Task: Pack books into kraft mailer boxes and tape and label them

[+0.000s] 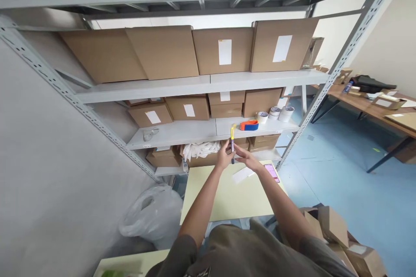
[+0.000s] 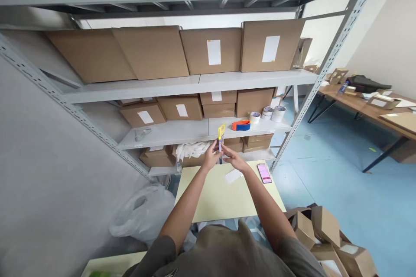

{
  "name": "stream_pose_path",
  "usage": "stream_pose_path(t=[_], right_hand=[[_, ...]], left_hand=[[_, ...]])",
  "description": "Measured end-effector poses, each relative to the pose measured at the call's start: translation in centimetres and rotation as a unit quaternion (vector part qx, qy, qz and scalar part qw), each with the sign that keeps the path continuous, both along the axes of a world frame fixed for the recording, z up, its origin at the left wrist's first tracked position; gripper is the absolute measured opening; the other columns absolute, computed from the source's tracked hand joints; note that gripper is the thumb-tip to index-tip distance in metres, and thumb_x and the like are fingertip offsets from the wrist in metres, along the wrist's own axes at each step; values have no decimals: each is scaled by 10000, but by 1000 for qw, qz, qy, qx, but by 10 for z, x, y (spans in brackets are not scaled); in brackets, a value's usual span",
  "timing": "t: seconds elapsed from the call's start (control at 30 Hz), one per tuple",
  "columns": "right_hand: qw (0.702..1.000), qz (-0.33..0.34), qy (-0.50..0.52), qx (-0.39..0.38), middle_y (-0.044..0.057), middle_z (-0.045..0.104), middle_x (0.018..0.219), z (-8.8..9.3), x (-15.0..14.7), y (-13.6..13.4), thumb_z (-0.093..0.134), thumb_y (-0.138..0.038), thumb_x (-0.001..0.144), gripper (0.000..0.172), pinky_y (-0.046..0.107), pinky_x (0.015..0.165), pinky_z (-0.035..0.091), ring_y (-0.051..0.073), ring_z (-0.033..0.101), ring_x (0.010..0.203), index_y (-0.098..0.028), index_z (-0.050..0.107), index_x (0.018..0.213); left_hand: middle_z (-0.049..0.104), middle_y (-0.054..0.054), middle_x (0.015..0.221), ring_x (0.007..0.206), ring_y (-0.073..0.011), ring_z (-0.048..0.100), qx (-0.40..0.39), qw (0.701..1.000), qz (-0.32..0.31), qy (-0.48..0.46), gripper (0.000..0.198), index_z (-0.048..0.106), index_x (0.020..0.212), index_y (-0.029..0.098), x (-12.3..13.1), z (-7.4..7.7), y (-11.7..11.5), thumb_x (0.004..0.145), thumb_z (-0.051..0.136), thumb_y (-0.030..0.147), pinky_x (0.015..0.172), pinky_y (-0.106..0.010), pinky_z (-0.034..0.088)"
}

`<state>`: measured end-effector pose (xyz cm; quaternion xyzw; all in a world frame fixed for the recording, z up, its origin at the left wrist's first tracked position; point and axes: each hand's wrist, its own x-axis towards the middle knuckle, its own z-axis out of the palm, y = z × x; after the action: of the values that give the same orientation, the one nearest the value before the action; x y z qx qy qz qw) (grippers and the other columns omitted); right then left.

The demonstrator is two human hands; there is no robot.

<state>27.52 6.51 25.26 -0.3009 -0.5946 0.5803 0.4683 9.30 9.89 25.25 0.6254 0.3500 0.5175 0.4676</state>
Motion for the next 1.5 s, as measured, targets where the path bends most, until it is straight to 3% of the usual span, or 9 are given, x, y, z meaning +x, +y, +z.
stream_pose_path(t=[0.1,0.27,0.43,0.57,0.77,1.03,1.17,1.33,1.5], right_hand=[[999,-31,-17,5,23,528,1647,-9,0,8,851,-411,805,738,540,1242,401,327,485,1528,-407,618,1506],[962,-269,-35,-41,92,702,1439,-21,18,26,906,-461,710,800,560,1113,539,350,639,1340,-332,645,1456],[980,-127,49,-142,78,813,1180,-30,21,20,971,-422,646,617,474,932,634,317,768,1057,-270,750,1202],[970,-139,74,-186,57,828,1094,-43,1,12,991,-387,603,588,424,831,634,310,780,978,-277,729,1118],[951,-151,48,-265,60,814,1131,-94,-35,6,988,-407,590,620,429,817,629,332,764,1039,-290,684,1117],[910,-165,12,-380,59,805,1069,-204,-83,-6,987,-404,506,623,457,826,629,362,757,1080,-293,683,1038],[888,-186,-29,-419,112,794,1136,-251,-103,-16,958,-432,497,675,531,914,603,407,721,1166,-283,699,1102],[847,-256,-93,-456,187,738,1316,-286,-106,-34,887,-479,577,715,588,1044,512,420,651,1300,-279,705,1238],[859,-227,-89,-449,169,750,1293,-307,-110,-45,873,-480,591,647,555,1003,514,390,658,1271,-276,724,1188]], left_hand=[[682,-119,1437,1196,-277,705,-44,998,-10,-33,893,511,1610,232,-11,7,4,780,841,222,1059,-425,576],[672,-138,1443,1217,-303,694,-149,978,-74,-127,924,532,1585,208,-47,2,8,733,886,266,981,-399,609],[680,-142,1432,1156,-280,711,-229,955,-107,-152,991,531,1586,237,-76,-21,7,693,955,300,913,-362,620],[722,-114,1334,1089,-247,716,-255,956,-70,-125,931,565,1573,250,-95,-45,12,725,945,298,895,-351,621],[749,-94,1224,1034,-236,727,-319,941,-35,-106,917,587,1562,241,-129,-98,11,716,940,255,866,-344,618],[772,-139,1182,1009,-273,748,-425,903,38,-54,918,603,1537,174,-159,-202,-9,689,944,256,846,-373,617],[716,-202,1370,1220,-346,700,-462,883,81,-21,998,540,1586,171,-167,-246,-20,695,960,330,979,-438,586],[513,-239,1622,1462,-366,544,-505,852,118,76,957,531,1589,195,-182,-284,-35,743,931,391,1136,-421,473],[530,-245,1602,1451,-356,547,-533,835,108,83,866,579,1525,200,-187,-311,-58,741,899,381,1118,-437,469]])
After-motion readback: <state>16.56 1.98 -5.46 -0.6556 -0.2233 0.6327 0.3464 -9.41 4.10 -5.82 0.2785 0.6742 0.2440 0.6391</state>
